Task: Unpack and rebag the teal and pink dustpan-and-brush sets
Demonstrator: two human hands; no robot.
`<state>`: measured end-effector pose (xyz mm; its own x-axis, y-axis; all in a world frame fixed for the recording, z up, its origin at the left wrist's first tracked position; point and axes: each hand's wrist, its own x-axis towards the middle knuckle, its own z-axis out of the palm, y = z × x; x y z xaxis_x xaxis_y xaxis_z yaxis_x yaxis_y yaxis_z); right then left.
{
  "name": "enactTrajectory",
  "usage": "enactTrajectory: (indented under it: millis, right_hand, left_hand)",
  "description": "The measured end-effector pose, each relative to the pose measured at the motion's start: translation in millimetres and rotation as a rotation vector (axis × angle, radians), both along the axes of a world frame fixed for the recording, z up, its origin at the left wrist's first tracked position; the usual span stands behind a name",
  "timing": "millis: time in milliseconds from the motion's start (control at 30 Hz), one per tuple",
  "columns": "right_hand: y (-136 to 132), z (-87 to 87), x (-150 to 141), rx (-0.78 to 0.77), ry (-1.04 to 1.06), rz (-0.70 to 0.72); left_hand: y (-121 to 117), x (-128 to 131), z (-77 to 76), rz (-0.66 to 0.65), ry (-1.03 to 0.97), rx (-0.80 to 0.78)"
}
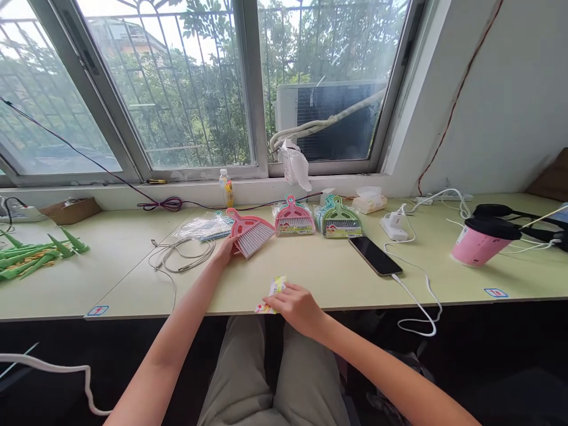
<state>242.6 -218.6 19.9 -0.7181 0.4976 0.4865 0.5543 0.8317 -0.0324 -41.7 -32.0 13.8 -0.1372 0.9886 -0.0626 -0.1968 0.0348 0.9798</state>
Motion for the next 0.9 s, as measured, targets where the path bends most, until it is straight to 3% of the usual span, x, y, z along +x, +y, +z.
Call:
enactTrajectory:
  millis: [100, 200, 267, 333, 367, 500, 600, 700, 900]
  right_hand:
    - [36, 71.2, 7, -0.127, 0.193, -0.176]
    - [85, 140.0, 11, 0.121, 0.699, -0.402]
    - [113, 160.5, -1, 0.319, 0.873, -0.535]
    - [130, 152.8, -30, 0.384, 0.835, -0.578]
    - [135, 139.8, -48, 0.330, 0.751, -0.585]
    - [144, 64.9, -120, -0.086, 0.195, -0.464]
    - [152, 24.7, -142, -0.259, 0.036, -0.414]
    - [159, 9.6, -139, -0.271, 0.034, -0.354]
    - [171, 5.0, -130, -0.260, 0.171, -0.306]
  left_hand:
    - [2, -2, -0.5, 0.007, -0.024, -0.002]
    - [2, -1, -0.5, 0.031, -0.060, -0.002]
    - [2, -1, 0.8, 0.051, -0.070, 0.006]
    - [0, -2, 3.0, 0.078, -0.071, 0.012]
    - [-1, -3, 4.3, 0.092, -0.073, 0.018]
    - [-8, -7, 7.4, 0.092, -0.098, 0.070]
    - [-10, -10, 6.7, 0.114, -0.123, 0.081]
    - [-7, -10, 4.7, 0.137, -0.133, 0.095]
    - [-4, -8, 1.5, 0.061, -0.123, 0.136]
